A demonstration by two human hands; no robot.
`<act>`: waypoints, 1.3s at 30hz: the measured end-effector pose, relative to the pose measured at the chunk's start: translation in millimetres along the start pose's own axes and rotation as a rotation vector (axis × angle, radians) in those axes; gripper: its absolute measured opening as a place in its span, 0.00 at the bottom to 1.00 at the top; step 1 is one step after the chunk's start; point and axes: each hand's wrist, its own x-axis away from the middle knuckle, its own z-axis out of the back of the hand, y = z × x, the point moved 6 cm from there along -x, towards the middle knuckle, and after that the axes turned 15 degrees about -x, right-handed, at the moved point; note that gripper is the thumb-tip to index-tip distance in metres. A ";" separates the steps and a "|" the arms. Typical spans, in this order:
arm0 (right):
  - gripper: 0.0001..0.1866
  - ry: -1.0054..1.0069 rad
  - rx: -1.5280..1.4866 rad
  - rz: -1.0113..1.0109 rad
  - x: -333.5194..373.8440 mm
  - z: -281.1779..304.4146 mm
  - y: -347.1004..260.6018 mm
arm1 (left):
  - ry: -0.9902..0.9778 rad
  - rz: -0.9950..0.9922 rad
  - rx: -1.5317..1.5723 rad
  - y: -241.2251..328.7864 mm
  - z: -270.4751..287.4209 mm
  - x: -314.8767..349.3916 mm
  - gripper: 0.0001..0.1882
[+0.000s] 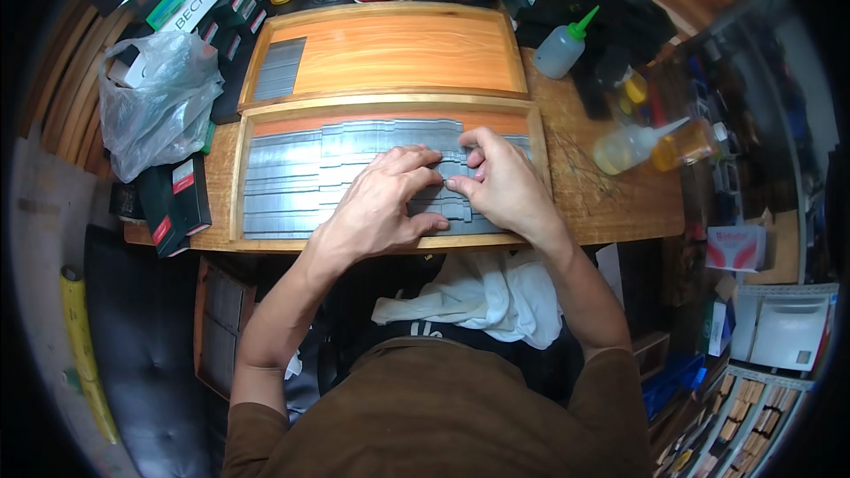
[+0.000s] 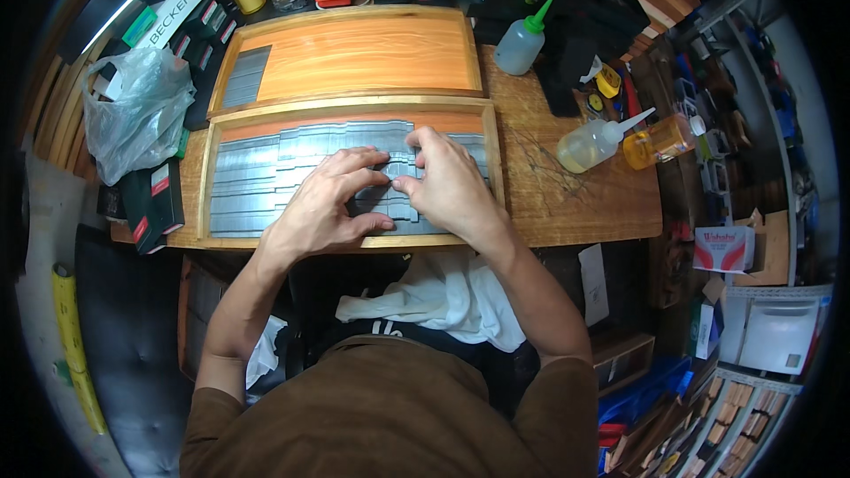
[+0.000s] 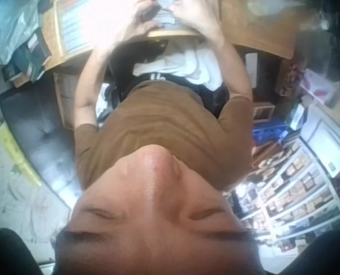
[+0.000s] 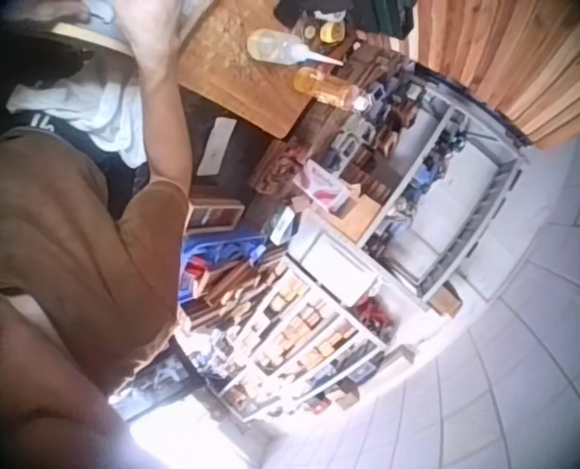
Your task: The person assembles small, rectangular metal pieces by hand, interlocking them into a longer strip. They repeatedly pick up individual pieces from a wooden tray, connect them, and place the growing assembly back on the tray.
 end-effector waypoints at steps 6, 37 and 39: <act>0.29 -0.050 -0.087 -0.113 -1.5 10.9 7.8 | 0.016 0.025 0.034 -2.1 1.8 0.6 0.27; 0.28 0.115 0.234 -0.018 -12.8 8.7 -6.7 | 0.013 0.013 0.081 1.3 -1.6 -7.7 0.23; 0.27 0.133 0.242 -0.054 -14.1 6.7 -7.5 | 0.023 0.014 0.102 1.1 -1.3 -7.0 0.23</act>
